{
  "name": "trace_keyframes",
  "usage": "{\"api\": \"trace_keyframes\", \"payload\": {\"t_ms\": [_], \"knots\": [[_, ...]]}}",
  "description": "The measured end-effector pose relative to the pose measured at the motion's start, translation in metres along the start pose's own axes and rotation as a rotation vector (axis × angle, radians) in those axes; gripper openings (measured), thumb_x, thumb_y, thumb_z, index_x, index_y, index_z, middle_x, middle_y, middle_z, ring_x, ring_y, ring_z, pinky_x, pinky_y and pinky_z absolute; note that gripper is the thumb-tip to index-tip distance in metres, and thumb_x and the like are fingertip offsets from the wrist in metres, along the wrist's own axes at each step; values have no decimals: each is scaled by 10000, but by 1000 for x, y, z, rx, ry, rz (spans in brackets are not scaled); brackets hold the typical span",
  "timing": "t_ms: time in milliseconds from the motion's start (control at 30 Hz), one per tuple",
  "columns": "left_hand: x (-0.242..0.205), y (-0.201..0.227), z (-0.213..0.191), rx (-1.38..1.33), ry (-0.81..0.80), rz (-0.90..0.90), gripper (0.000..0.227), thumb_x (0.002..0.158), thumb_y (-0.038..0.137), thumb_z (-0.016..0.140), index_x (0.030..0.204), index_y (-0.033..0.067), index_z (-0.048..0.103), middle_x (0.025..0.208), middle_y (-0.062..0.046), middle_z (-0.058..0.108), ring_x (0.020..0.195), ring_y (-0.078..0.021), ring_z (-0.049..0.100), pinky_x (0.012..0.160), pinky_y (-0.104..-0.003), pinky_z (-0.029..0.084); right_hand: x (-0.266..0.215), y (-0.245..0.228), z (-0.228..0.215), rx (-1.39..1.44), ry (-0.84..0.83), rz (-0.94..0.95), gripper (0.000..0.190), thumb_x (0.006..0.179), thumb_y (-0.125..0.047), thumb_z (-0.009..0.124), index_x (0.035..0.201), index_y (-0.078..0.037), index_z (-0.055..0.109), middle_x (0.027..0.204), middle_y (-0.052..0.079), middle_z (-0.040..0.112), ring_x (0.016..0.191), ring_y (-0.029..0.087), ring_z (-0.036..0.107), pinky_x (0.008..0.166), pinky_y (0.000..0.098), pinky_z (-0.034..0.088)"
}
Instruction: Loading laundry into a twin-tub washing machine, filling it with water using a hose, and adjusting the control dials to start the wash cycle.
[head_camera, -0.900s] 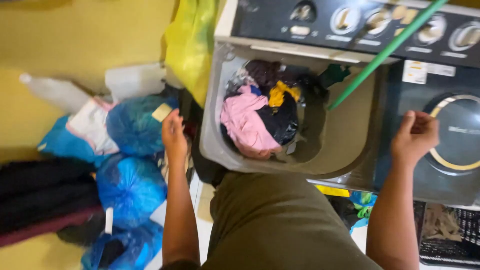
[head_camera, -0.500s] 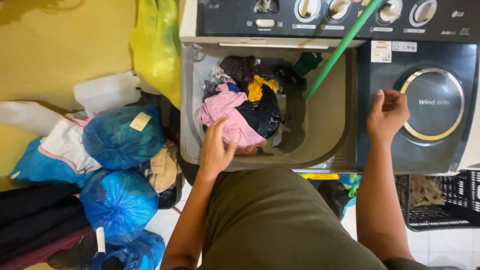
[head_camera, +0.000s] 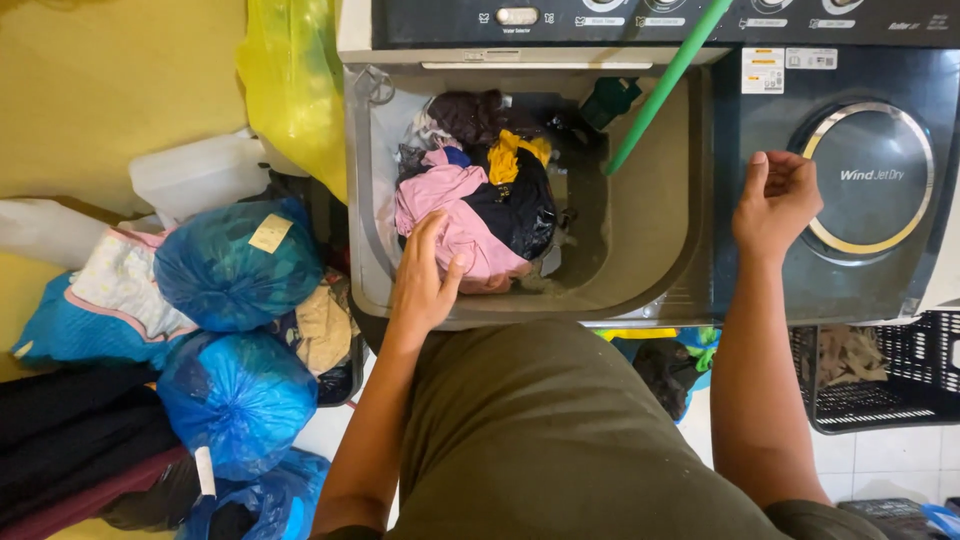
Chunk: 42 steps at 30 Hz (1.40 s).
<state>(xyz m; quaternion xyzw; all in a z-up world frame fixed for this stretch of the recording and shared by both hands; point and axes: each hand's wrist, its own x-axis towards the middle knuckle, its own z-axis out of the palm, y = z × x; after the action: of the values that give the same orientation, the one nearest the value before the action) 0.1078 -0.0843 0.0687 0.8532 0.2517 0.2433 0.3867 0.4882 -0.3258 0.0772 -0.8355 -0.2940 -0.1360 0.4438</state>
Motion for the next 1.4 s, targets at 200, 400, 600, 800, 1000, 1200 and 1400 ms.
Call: {"api": "trace_keyframes", "payload": {"t_ms": [200,400,600,800,1000,1200,1400], "knots": [[5,6,-6,-43,-7,-16,632,1048,483,320,1400,-28,441,1431,-216,484,1353,-352,466,1143,-462,373,1,0,0,-34,7,-8,166,1073,-161,677,1031,-5,640,847,96,659,724,182,630,637,299,518],[8,9,-7,-39,-15,-35,588,1057,442,320,1383,-26,464,1403,-212,502,1334,-345,480,1139,-455,374,2,3,0,-54,6,-31,135,1071,-132,679,1032,-8,645,845,99,658,728,195,629,636,309,510],[7,-8,3,-64,47,40,432,1021,268,472,1365,8,494,1369,-206,502,1290,-394,519,1098,-465,395,0,26,9,28,42,46,66,1012,-15,731,1025,-6,667,827,152,676,695,263,640,599,327,494],[4,-19,9,-18,-12,-2,453,1015,282,466,1382,18,493,1371,-198,502,1291,-384,519,1094,-473,394,2,10,8,9,86,81,73,949,-12,744,979,-3,678,796,152,688,669,277,649,583,337,492],[4,-14,10,9,-29,3,431,1014,268,470,1363,19,516,1371,-188,515,1278,-379,535,1078,-468,409,2,5,7,-1,81,157,70,931,-51,744,969,-40,686,797,102,701,642,222,651,572,308,496],[3,-19,13,28,-20,23,411,1015,272,477,1349,43,545,1348,-171,544,1244,-364,565,1055,-460,434,19,36,11,-50,14,330,146,932,-252,779,917,-122,714,736,35,695,625,190,659,573,342,499],[-2,-19,10,26,4,46,362,1005,235,500,1285,19,575,1294,-184,573,1215,-383,583,1040,-456,446,157,117,28,-431,-69,81,298,968,-390,727,845,-122,773,731,126,716,750,393,711,633,469,540]]}}
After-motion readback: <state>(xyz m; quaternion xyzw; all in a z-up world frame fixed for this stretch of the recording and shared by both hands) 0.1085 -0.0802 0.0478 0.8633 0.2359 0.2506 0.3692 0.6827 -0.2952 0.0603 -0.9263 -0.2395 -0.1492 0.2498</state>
